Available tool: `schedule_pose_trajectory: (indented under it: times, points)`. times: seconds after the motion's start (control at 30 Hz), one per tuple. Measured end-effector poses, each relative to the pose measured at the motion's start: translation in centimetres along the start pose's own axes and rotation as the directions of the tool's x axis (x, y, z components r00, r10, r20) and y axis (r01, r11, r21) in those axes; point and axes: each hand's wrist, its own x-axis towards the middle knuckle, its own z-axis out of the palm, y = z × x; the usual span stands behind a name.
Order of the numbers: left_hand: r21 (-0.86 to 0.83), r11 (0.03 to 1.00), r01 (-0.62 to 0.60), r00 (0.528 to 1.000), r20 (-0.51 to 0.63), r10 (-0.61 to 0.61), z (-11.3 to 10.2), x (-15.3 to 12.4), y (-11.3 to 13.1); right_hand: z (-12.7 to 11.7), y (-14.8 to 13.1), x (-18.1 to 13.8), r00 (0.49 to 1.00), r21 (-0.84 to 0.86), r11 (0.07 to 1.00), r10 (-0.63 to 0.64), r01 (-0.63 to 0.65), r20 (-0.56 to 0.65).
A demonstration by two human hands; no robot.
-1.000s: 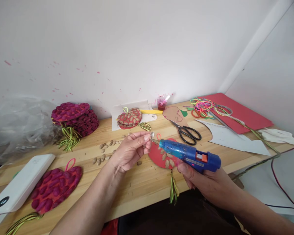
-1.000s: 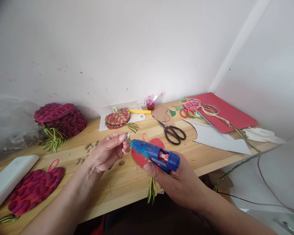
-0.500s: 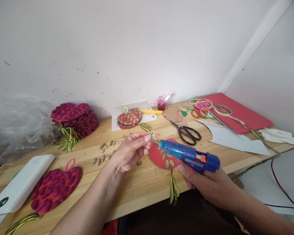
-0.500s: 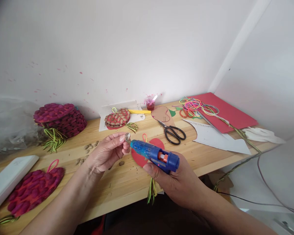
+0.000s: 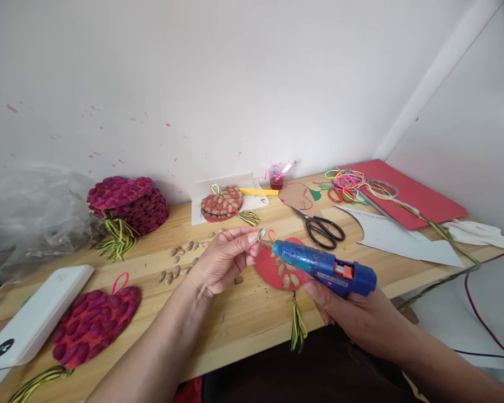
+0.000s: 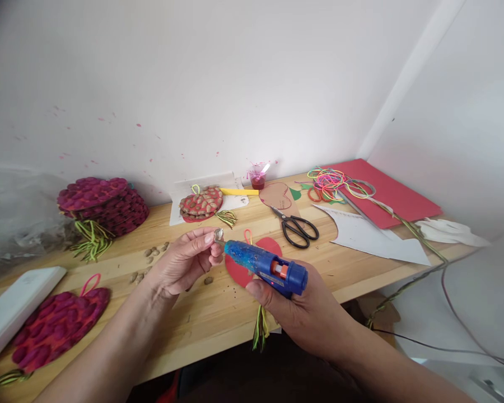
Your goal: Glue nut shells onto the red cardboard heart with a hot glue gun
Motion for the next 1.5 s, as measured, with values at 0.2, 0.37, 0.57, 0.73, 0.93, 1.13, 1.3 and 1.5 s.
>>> schedule_pose_trajectory:
  times: [0.2,0.37,0.57,0.73,0.93,1.13,1.3,1.5]
  points:
    - [0.011,1.0,0.001,1.0,0.0,-0.001,0.0,0.0,0.0,-0.1,-0.2,0.1,1.0,-0.017,1.0,0.022,-0.022,0.003]
    - [0.015,1.0,-0.002,1.0,0.006,0.002,0.0,0.0,0.1,-0.1,-0.3,0.2,1.0,-0.032,0.999,0.004,-0.004,0.001]
    - [0.01,1.0,-0.006,1.0,0.008,0.006,0.0,0.0,0.1,-0.1,-0.1,0.1,1.0,-0.034,0.999,-0.011,0.011,0.001]
    - [-0.004,1.0,-0.002,1.0,0.005,0.002,0.1,-0.1,0.1,-0.1,0.0,0.1,1.0,-0.048,0.999,-0.019,0.018,-0.01]
    - [0.0,1.0,-0.006,1.0,0.024,0.006,0.1,-0.1,0.0,-0.1,0.1,0.0,1.0,-0.055,0.998,-0.019,0.018,-0.02]
    - [0.025,1.0,-0.017,0.999,0.038,0.016,0.0,0.0,0.2,-0.2,0.3,-0.1,0.999,-0.067,0.998,0.007,-0.009,-0.031]
    - [0.037,0.999,-0.039,0.999,0.039,0.037,-0.2,0.1,0.4,-1.8,0.5,-0.6,0.998,-0.146,0.988,0.036,-0.043,-0.052]
    - [0.17,0.982,-0.077,0.996,-0.036,0.085,-0.3,0.2,0.0,-7.8,2.9,-1.8,0.973,-0.628,0.761,0.021,-0.164,-0.229]
